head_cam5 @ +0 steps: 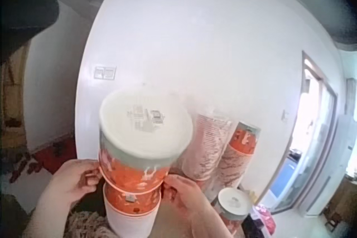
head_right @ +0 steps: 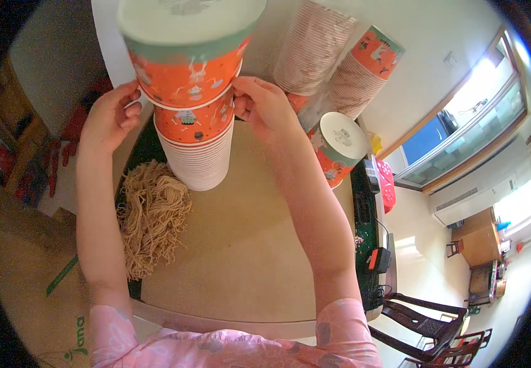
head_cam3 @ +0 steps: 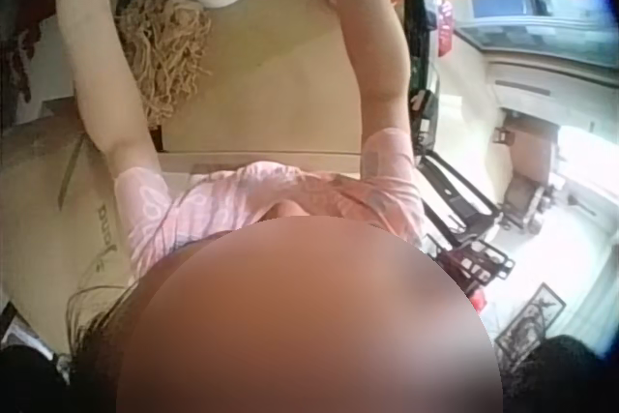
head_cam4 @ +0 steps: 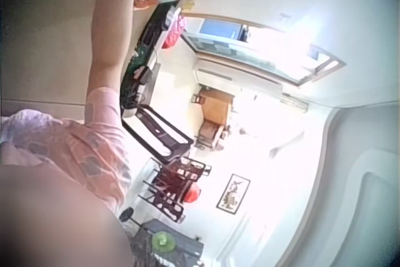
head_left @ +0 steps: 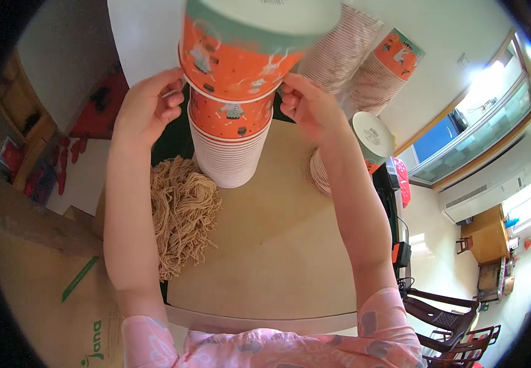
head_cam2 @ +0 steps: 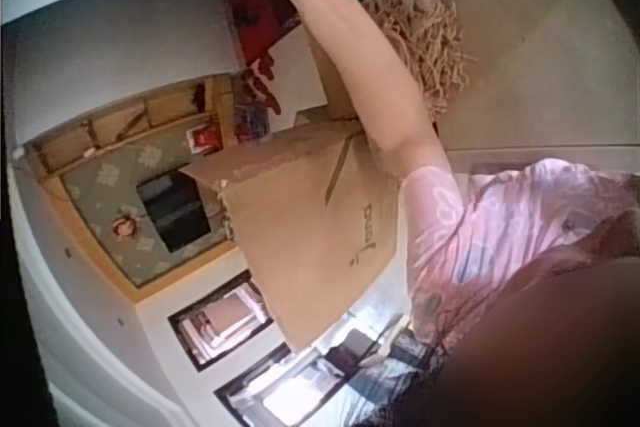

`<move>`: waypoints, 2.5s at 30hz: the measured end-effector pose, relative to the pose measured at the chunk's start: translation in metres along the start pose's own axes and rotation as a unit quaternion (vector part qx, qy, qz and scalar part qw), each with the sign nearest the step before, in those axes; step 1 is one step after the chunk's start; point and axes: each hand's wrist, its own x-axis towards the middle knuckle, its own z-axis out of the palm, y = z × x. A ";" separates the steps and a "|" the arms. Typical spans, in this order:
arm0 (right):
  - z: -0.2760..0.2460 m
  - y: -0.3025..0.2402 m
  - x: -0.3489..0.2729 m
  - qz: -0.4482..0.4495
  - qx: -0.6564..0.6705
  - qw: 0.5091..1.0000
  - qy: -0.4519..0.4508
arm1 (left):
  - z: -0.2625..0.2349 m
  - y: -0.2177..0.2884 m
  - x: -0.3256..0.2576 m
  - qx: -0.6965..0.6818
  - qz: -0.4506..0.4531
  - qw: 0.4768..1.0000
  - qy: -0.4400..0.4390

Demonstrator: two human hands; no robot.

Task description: Secure paper cups in stacks using rubber bands.

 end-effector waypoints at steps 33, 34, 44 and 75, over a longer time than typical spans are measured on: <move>0.025 0.085 -0.336 -0.123 -0.551 0.816 0.124 | -0.067 -0.195 -0.256 0.674 0.024 0.731 0.100; 0.027 0.087 -0.342 -0.133 -0.517 0.832 0.148 | -0.067 -0.196 -0.259 0.687 0.024 0.722 0.084; 0.050 0.204 -0.375 0.175 -0.224 0.956 0.069 | 0.009 -0.178 -0.354 0.428 -0.054 0.880 -0.200; 0.022 0.106 -0.385 -0.004 0.025 0.988 0.154 | -0.008 -0.104 -0.268 0.612 0.090 0.773 -0.140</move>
